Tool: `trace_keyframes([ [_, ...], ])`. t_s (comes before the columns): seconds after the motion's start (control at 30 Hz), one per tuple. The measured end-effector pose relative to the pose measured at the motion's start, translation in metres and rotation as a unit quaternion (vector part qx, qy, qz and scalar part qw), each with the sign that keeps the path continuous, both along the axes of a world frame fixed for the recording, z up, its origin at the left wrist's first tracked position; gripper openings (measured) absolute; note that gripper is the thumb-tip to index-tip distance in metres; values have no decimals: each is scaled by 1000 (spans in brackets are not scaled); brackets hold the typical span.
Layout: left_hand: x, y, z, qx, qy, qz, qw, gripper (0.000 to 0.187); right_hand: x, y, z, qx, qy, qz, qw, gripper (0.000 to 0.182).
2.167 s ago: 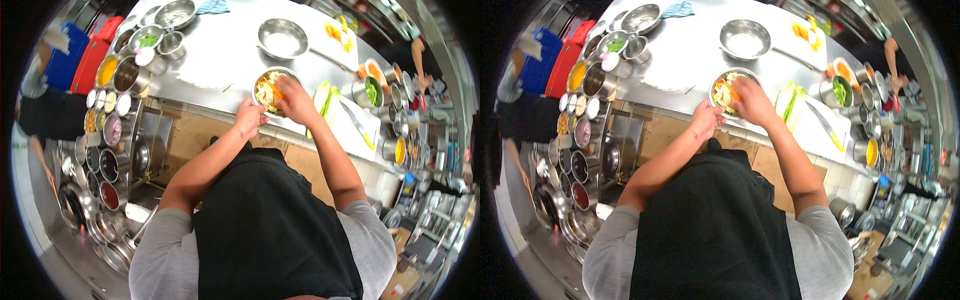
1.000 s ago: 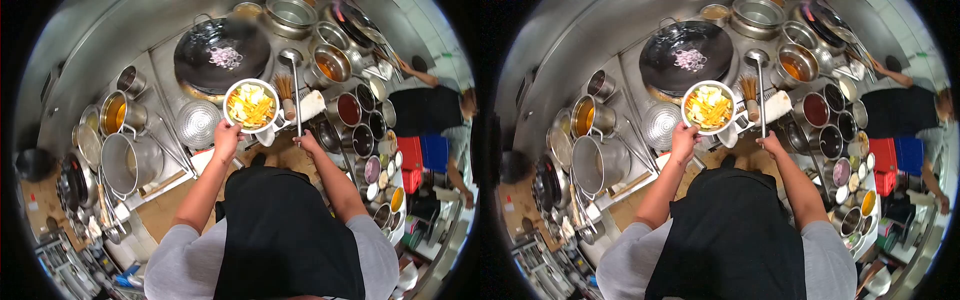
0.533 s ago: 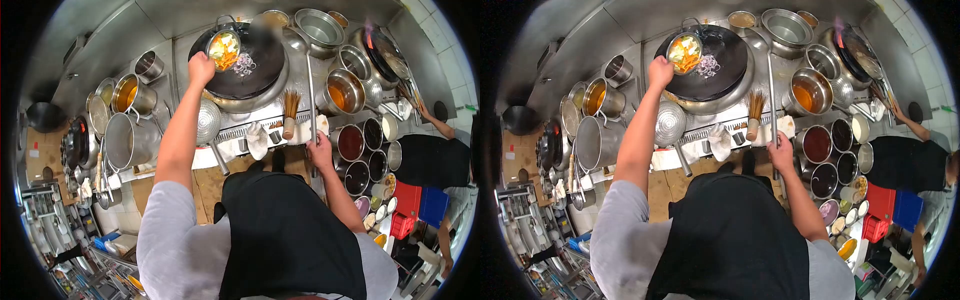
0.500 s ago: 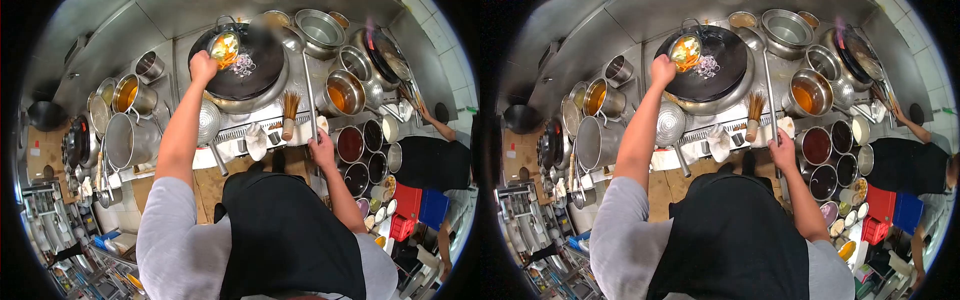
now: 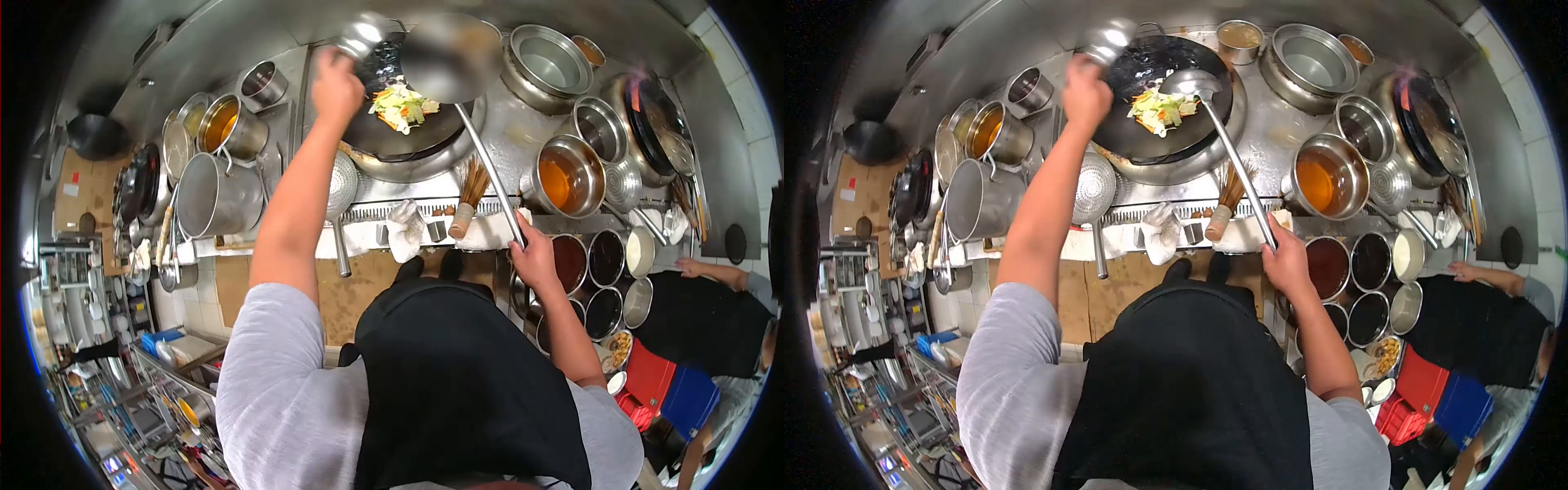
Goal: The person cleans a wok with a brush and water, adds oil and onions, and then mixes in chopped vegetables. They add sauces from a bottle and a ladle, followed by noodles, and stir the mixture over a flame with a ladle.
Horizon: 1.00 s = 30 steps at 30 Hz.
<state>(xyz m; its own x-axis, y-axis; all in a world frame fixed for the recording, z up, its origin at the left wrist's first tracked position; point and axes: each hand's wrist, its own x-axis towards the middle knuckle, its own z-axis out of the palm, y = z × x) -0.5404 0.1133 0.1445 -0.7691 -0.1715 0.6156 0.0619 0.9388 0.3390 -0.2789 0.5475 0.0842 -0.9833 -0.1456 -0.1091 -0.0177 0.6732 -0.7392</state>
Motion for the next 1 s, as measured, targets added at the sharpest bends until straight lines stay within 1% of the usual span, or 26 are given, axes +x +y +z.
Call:
trace_keyframes([
  [0.03,0,-14,-13,-90,-98,-119,984,27,-4,-1,0,0,1,9,1000,70],
  [0.1,13,-23,-20,-51,-76,-75,993,20,-9,-6,-4,-17,17,22,999,71],
  [0.17,32,-46,-14,51,-67,27,996,12,-8,-5,-22,-33,40,35,998,71],
  [0.2,42,-56,-16,41,-5,45,998,19,-7,-9,-22,-49,63,42,996,71],
  [0.23,53,-67,-19,43,-2,56,998,19,-8,-12,-20,-48,65,54,995,71],
  [0.27,68,-77,-24,131,-77,87,985,16,-7,-15,-17,-39,20,38,998,71],
  [0.3,82,-87,-23,218,-150,116,957,16,-8,-22,-7,-29,-25,22,999,71],
  [0.33,98,-92,-27,314,-110,103,937,19,-9,-35,22,38,-66,28,997,73],
  [0.37,121,-94,-34,489,-99,63,864,16,-7,-43,23,40,-62,41,996,73],
  [0.4,141,-99,-44,544,-76,53,834,16,-1,-48,23,23,-10,62,998,71],
  [0.43,156,-111,-66,612,-72,49,786,15,7,-52,22,5,40,84,996,70],
  [0.47,181,-114,-66,666,-73,48,741,13,12,-51,0,10,50,95,994,71],
  [0.5,203,-122,-70,692,-78,47,716,13,16,-54,-11,-96,-33,114,988,76],
  [0.53,221,-133,-88,724,-64,40,686,14,15,-68,-6,-122,-90,149,977,78],
  [0.57,241,-142,-99,750,-53,34,658,15,13,-90,9,-144,-149,183,961,79],
  [0.6,262,-148,-100,771,-53,45,633,15,13,-120,25,-252,-184,174,934,79],
  [0.63,280,-155,-100,790,-56,53,608,15,4,-143,29,-287,-162,241,913,79],
  [0.7,311,-172,-101,810,-51,69,579,21,-3,-209,77,-311,-223,260,887,79],
  [0.73,325,-179,-94,810,-53,84,577,21,-5,-242,100,-308,-227,266,885,79],
  [0.8,345,-194,-81,812,-36,100,574,19,-10,-302,134,-304,-312,292,851,77],
  [0.83,353,-202,-76,811,-23,111,574,16,-10,-324,139,-301,-314,291,852,77],
  [0.9,364,-217,-74,811,-25,113,574,15,-9,-358,146,-371,-367,295,800,79],
  [0.93,369,-223,-75,806,-18,110,581,15,-9,-367,148,-385,-380,295,788,79],
  [0.97,372,-227,-76,802,-16,104,588,14,-9,-370,146,-387,-377,282,793,79],
  [1.0,372,-229,-74,800,-29,110,589,14,-9,-368,142,-416,-388,281,773,79],
])
